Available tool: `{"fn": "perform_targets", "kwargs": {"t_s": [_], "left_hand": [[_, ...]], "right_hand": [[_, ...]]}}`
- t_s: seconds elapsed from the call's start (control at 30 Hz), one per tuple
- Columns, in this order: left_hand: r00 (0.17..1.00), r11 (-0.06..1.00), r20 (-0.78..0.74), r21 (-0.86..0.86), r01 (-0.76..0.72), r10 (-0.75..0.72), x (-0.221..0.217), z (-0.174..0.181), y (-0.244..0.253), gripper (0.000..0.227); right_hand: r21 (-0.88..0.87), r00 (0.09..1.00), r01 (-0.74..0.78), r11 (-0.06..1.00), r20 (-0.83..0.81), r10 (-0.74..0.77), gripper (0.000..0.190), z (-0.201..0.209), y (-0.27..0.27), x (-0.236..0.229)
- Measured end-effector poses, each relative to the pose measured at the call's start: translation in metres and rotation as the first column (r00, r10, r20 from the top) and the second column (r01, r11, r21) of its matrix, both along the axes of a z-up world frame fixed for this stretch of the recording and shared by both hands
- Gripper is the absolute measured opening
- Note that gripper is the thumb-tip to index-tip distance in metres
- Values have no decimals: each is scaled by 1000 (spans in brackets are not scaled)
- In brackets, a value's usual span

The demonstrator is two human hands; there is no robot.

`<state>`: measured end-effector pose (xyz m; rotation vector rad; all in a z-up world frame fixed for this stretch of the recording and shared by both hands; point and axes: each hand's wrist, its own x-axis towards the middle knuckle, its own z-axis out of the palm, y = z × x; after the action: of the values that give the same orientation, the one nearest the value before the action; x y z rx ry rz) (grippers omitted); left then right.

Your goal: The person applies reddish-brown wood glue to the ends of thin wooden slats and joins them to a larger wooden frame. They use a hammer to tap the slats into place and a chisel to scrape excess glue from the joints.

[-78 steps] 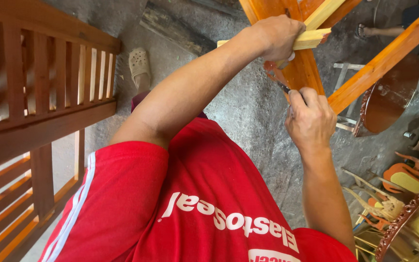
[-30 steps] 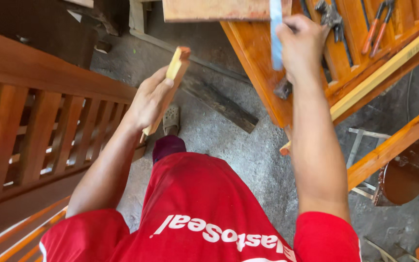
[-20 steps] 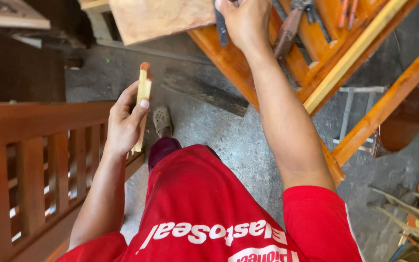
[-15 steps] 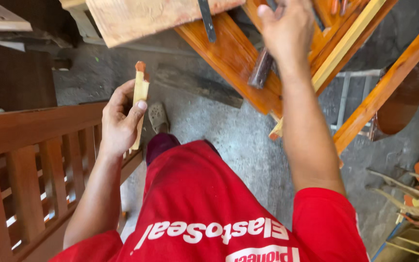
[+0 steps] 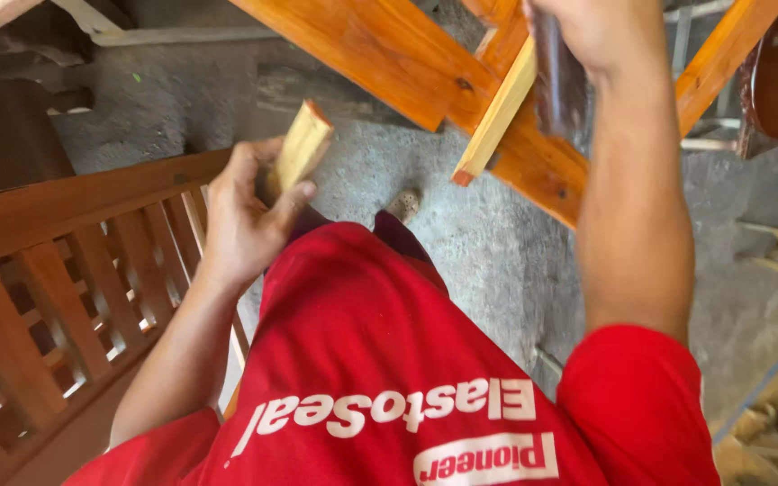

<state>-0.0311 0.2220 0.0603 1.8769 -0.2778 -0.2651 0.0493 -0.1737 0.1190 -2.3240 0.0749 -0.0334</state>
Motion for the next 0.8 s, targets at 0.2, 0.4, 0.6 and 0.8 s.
{"fn": "perform_targets", "kwargs": {"t_s": [0.2, 0.4, 0.6, 0.8], "left_hand": [[994, 967, -48, 240, -88, 103, -64, -11, -67, 48], [904, 910, -148, 179, -374, 400, -138, -19, -129, 47], [849, 857, -124, 130, -500, 514, -173, -9, -153, 45], [864, 841, -9, 234, -488, 504, -162, -1, -159, 49]], "right_hand": [[-253, 987, -116, 960, 83, 141, 24, 0, -74, -60], [-218, 910, -391, 894, 55, 411, 54, -56, -84, -83], [-196, 816, -568, 800, -4, 578, 56, -48, -77, -49], [-197, 803, -595, 779, -102, 587, 57, -44, -90, -30]]}}
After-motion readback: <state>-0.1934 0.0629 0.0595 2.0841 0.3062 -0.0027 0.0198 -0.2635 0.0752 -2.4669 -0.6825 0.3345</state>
